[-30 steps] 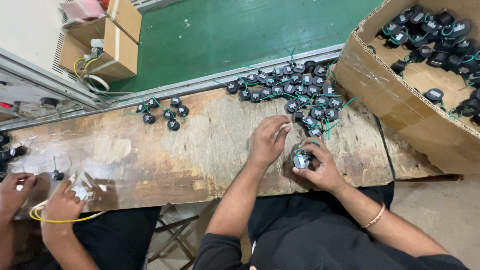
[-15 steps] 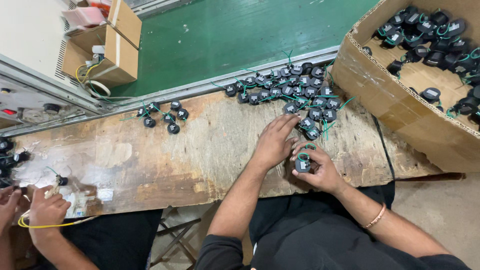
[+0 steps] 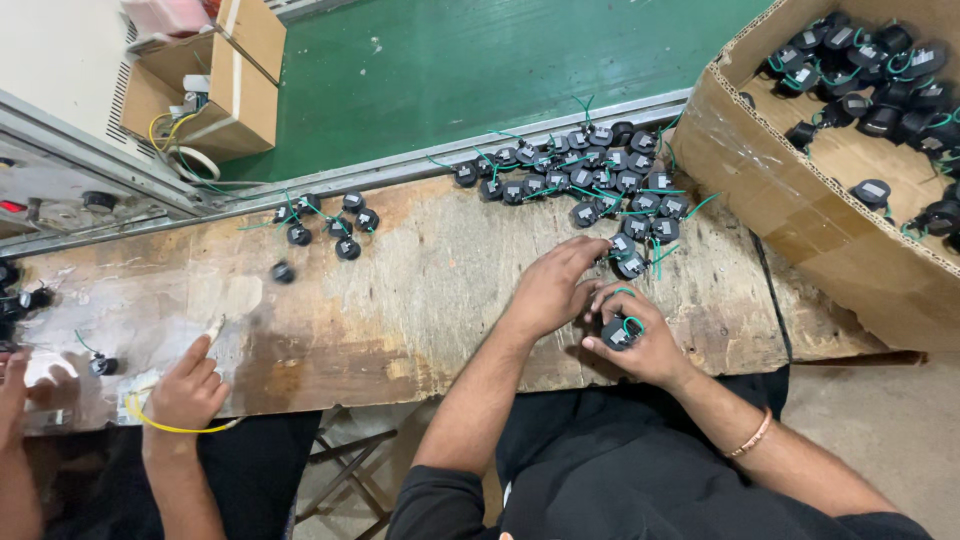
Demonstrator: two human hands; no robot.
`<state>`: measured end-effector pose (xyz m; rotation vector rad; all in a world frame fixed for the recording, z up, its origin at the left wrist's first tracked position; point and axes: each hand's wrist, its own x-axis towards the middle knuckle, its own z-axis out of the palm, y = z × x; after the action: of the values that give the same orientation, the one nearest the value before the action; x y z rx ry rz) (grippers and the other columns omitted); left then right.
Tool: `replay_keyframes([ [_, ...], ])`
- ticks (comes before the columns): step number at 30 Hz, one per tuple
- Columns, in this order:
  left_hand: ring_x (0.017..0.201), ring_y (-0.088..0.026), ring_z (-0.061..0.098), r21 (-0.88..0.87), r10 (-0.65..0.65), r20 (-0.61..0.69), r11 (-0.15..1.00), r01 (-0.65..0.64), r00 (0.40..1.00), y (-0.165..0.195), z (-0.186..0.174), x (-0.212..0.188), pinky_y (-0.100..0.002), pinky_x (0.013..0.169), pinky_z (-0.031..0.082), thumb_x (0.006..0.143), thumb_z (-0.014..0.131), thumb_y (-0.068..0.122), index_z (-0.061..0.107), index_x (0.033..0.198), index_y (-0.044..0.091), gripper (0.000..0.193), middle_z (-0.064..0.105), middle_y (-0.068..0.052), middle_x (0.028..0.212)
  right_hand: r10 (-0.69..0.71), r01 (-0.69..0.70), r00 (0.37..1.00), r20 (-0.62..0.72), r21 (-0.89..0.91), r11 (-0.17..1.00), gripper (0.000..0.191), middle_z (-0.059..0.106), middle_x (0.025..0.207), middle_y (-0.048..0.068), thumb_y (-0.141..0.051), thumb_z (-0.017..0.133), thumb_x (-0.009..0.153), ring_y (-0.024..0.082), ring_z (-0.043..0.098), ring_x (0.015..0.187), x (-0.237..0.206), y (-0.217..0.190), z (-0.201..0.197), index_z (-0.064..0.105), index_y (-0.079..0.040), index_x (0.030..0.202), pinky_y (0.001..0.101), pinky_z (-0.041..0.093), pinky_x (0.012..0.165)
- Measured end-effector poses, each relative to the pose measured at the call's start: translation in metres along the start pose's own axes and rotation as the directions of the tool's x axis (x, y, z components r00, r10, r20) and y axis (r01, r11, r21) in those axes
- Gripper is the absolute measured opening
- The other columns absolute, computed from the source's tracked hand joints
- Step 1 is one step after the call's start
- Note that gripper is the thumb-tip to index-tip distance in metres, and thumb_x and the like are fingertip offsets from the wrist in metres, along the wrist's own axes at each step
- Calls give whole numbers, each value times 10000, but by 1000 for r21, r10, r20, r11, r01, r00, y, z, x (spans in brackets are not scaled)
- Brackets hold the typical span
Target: The person picks up black wired adapter components from the workbench, coils and secures each green wire, and places the bundled units into a large cardboard box beside the bench, working through the pile one unit at a time.
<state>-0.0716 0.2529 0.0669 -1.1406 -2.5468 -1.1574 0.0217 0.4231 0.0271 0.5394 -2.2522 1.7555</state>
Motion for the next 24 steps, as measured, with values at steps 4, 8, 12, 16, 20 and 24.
replay_keyframes([
  [4,1102,-289,688,62,-13,-8,998,13,1000,-2,1,-2,-397,930,559,824,720,53,733,1132,118,315,733,-72,1075,22,-22,1000,-9,-11,1000,378,627,1055,81,-111,872,754,233,618,1053,-2,0,-1,505,-80,839,379,483,960],
  [8,928,-241,723,-205,-146,-181,973,108,973,-14,0,-5,-343,794,581,799,827,62,778,959,105,173,760,-69,958,89,-89,996,-15,50,995,361,613,1059,74,-108,856,786,210,650,1008,-5,4,-2,504,-83,866,363,502,928],
  [12,866,-166,736,-508,-167,-240,861,23,956,-26,0,-10,-285,763,590,783,855,20,791,946,83,186,758,-57,926,105,-100,992,-64,78,992,347,642,1096,83,-146,830,840,233,648,1060,-7,10,-1,592,-69,1081,372,502,983],
  [16,871,-162,736,-618,-17,-184,780,-102,983,-23,5,-13,-281,785,588,770,875,27,777,947,69,207,765,-60,928,79,-89,992,-94,-109,990,528,643,1222,134,-190,829,804,297,614,1184,-9,12,0,608,-35,1258,409,467,1048],
  [20,830,-173,719,-519,94,-99,844,-132,991,-14,13,-12,-287,738,580,760,885,39,786,937,56,204,757,-67,898,122,-139,986,-110,-161,977,526,622,1225,156,-209,848,763,311,611,1195,-10,14,4,630,-28,1207,410,482,1029],
  [24,865,-175,733,-542,85,-156,826,-158,984,-10,16,-12,-297,750,596,779,880,58,761,970,50,225,749,-72,947,127,-147,986,-106,-211,966,487,644,1194,149,-191,858,731,313,619,1179,-12,17,4,668,-25,1147,407,481,1028],
])
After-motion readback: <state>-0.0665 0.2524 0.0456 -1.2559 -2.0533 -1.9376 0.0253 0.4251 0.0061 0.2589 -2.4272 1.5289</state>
